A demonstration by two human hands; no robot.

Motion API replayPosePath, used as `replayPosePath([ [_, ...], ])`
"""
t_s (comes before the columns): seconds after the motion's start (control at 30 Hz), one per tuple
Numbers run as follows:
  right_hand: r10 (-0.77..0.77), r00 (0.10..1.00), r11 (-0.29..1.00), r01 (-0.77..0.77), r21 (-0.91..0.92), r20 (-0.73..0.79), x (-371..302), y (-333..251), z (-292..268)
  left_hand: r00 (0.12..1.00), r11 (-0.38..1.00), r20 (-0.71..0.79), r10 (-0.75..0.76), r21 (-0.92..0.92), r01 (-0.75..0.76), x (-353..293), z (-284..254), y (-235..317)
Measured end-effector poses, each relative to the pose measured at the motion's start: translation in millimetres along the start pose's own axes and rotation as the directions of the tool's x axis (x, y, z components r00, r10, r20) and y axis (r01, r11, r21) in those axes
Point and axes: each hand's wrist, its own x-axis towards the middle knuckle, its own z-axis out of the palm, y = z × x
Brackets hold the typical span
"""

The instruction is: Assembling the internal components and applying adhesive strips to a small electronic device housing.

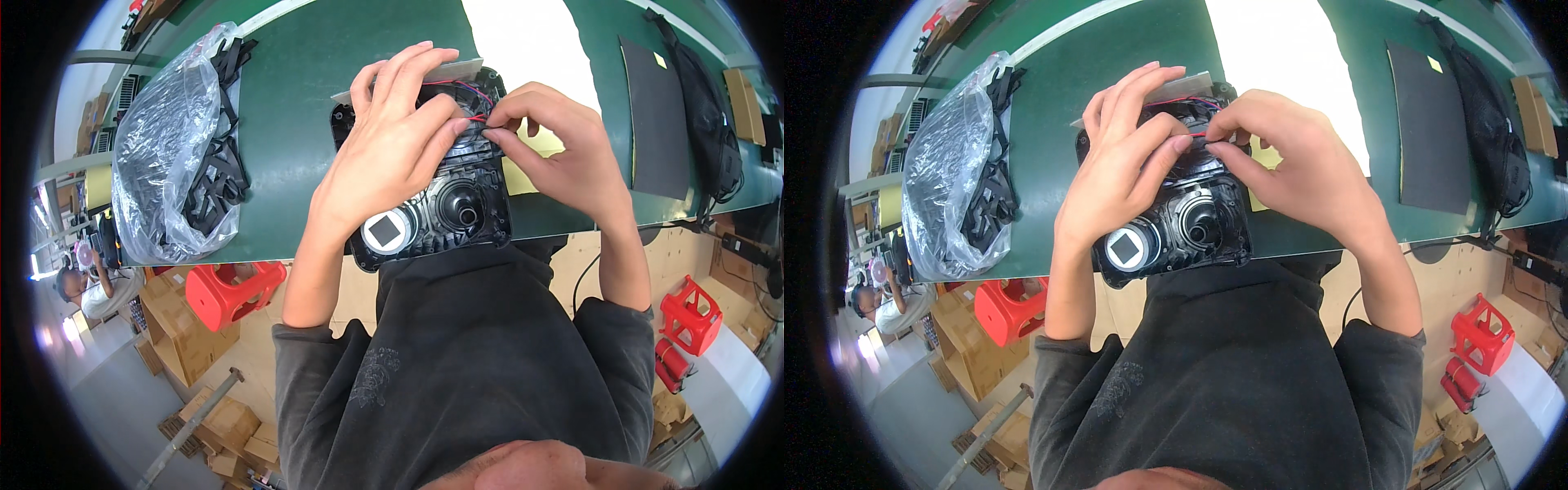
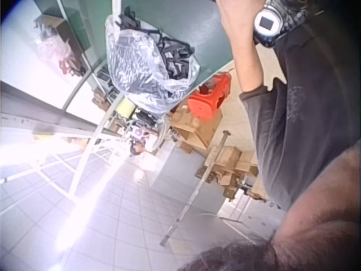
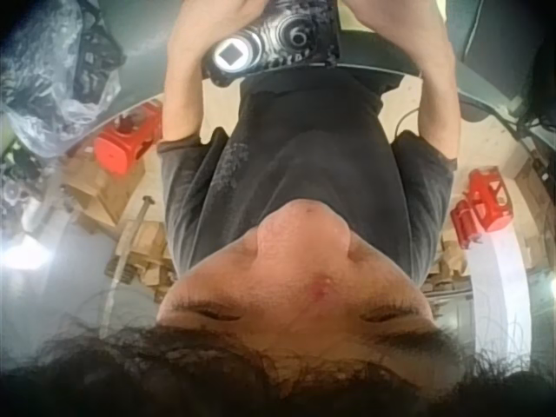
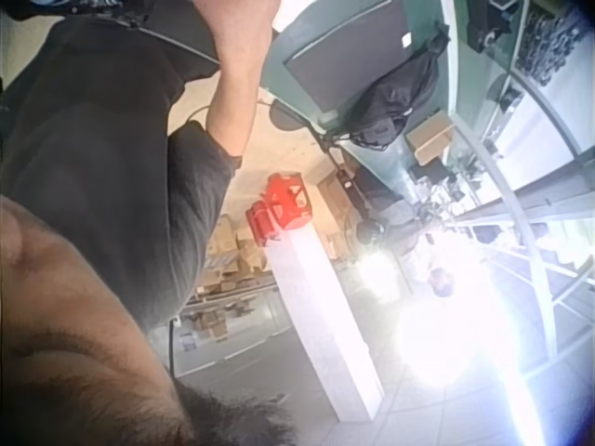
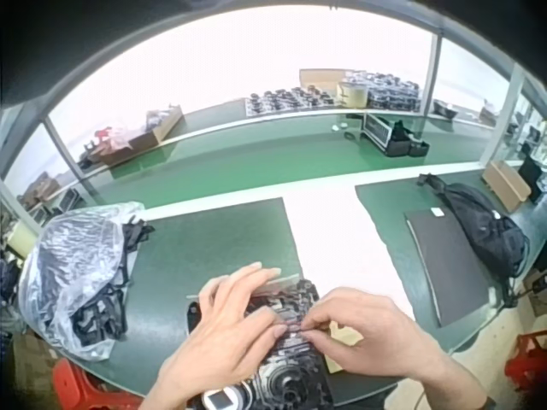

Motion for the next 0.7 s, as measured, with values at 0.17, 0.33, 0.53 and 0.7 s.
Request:
replayPosePath([
  [0.17, -0.026, 0.999, 0.999, 0.025, -0.048, -0.025, 4, 2, 9, 0.999, 1.0, -0.039, 0.002, 0.031, -0.001, -1, 8, 2],
  [0.33, 0.021, 0.988, 0.997, -0.033, -0.074, -0.156, 9, -6, 15, 0.999, 1.0, -0.041, -0.004, 0.011, 0.004, -3, 10, 3],
  [0.53, -0.175, 0.973, 0.958, 0.134, -0.252, -0.149, -6, 11, 22, 0.998, 1.0, -0.061, -0.001, 0.016, 0.002, -3, 10, 4],
  [0.7, -0.112, 0.993, 0.991, 0.109, -0.077, -0.031, 0, 22, 21, 0.998, 0.999, -0.063, 0.008, 0.043, -0.005, -3, 12, 2],
])
